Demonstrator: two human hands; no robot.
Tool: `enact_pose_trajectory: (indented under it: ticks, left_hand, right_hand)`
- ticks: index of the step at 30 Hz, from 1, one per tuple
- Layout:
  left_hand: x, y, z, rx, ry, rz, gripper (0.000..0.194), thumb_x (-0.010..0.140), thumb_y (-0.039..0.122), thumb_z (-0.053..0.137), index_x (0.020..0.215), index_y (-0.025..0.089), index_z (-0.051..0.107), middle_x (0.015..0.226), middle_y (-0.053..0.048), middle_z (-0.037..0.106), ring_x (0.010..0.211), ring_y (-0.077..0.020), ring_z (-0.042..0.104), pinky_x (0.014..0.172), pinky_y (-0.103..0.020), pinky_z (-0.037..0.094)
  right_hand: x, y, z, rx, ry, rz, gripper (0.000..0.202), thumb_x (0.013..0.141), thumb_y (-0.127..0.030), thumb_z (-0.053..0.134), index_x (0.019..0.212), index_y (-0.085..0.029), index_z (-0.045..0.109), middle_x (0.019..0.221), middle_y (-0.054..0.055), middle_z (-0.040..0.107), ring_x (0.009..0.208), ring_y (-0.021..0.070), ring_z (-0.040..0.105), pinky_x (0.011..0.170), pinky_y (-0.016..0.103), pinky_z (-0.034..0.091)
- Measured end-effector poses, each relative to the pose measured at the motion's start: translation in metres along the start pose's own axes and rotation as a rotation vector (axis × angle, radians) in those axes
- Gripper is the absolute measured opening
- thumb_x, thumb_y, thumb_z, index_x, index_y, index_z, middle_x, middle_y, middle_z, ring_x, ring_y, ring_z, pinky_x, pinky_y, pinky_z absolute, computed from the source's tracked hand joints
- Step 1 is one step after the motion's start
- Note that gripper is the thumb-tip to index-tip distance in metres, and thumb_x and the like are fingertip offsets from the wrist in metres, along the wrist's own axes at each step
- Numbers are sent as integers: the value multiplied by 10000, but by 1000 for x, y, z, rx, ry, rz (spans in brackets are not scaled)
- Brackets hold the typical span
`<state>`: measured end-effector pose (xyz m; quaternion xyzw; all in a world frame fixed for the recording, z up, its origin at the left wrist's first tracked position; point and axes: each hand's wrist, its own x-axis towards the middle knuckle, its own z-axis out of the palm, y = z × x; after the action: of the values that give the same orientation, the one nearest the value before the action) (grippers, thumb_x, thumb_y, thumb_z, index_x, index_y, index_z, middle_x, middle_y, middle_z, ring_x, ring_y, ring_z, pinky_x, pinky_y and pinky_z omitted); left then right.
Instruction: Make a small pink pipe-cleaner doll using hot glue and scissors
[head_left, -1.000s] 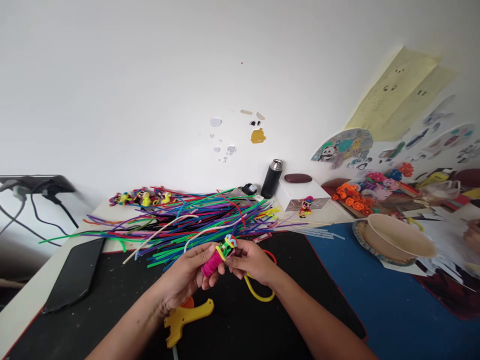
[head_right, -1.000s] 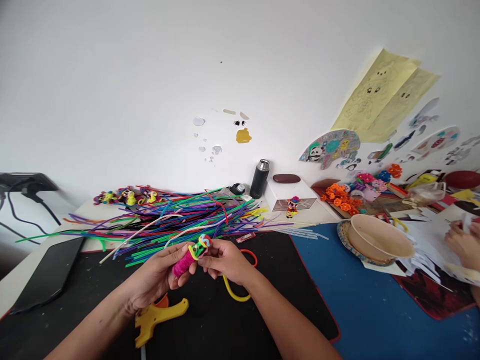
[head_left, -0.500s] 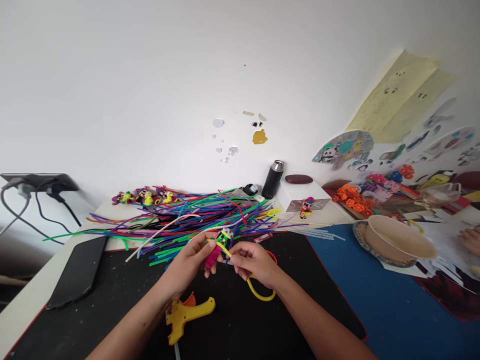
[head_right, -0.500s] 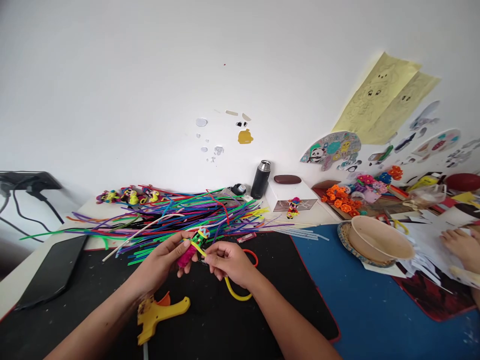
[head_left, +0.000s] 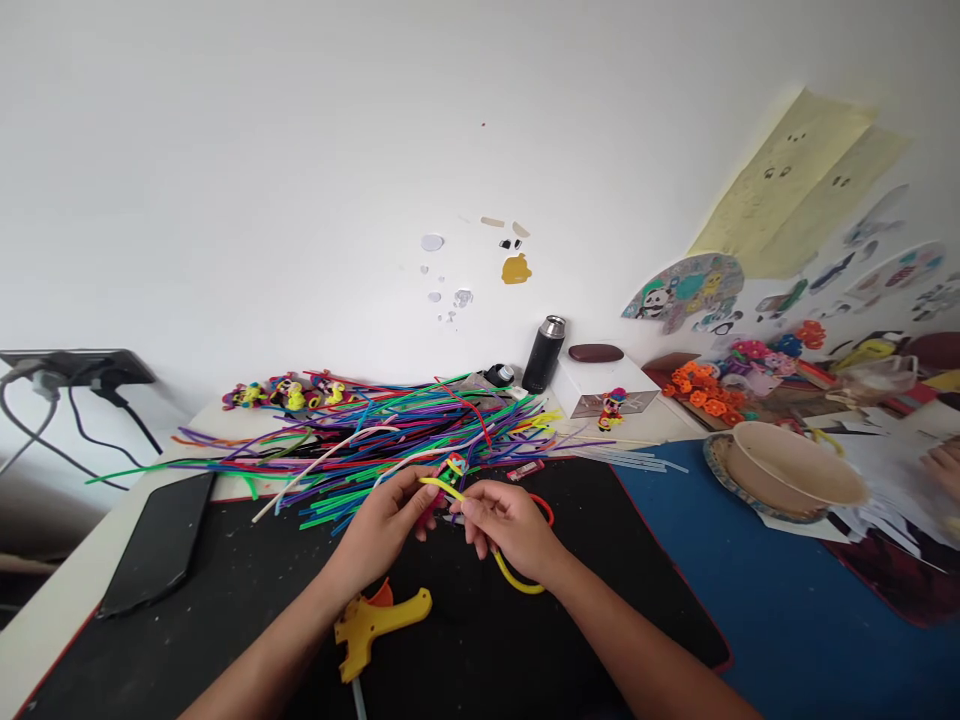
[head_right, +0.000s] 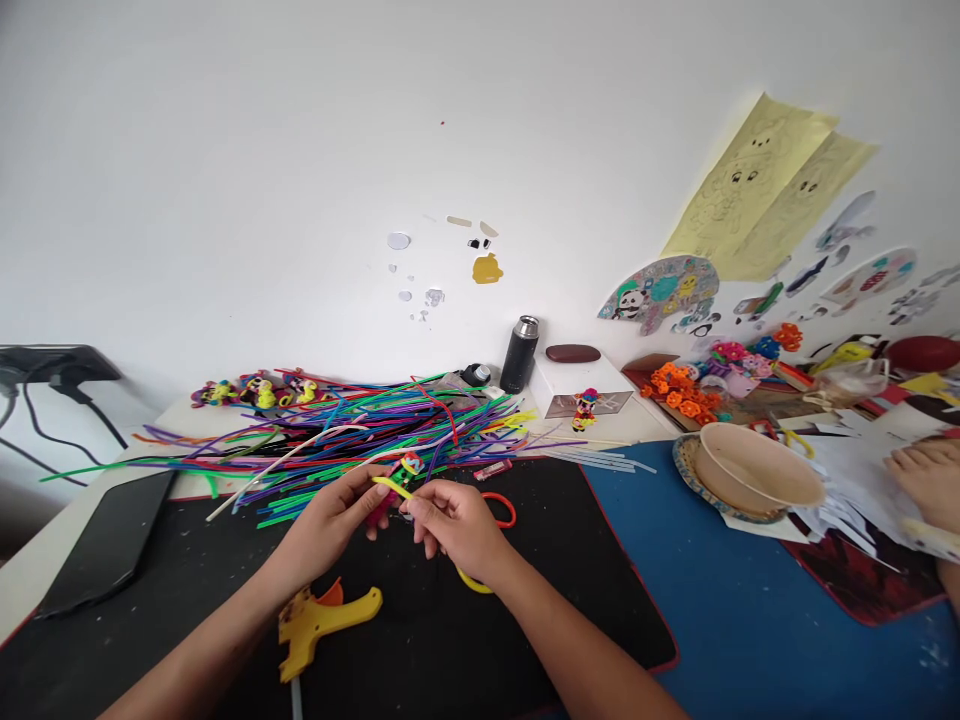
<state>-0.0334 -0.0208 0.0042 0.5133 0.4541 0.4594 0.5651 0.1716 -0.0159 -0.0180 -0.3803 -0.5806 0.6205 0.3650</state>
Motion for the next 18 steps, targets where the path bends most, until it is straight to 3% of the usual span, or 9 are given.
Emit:
enact_pose_trajectory:
  ticks: [4, 10, 18]
  left_hand:
    - [-1, 2, 0, -93, -67, -56, 572, 785, 603, 852, 1137, 169, 728, 735, -29, 710, 641, -213, 674, 554, -297, 548]
    - [-4, 8, -3, -145, -105, -137, 757, 809, 545, 865, 1409, 171, 593, 863, -70, 771, 720, -235, 723, 629, -330, 584]
    - [-5, 5, -2, -218, -99, -171, 640, 811, 522, 879, 1288, 166, 643, 886, -80, 773, 673, -191, 712, 594, -281, 572]
  right_hand:
    - [0, 4, 6, -45, 82, -57, 517, 956, -673, 645, 811, -178, 678, 620, -16, 612, 465, 107, 511, 473, 245, 371]
    - [-2, 9, 6, -120, 188, -83, 479, 973, -647, 633, 847, -191, 703, 602, -25, 577, 472, 117, 485, 481, 255, 366]
    - [-6, 12, 1, -171, 191, -75, 473, 976, -643, 632, 838, -197, 710, 592, -24, 574, 477, 125, 471, 499, 265, 363]
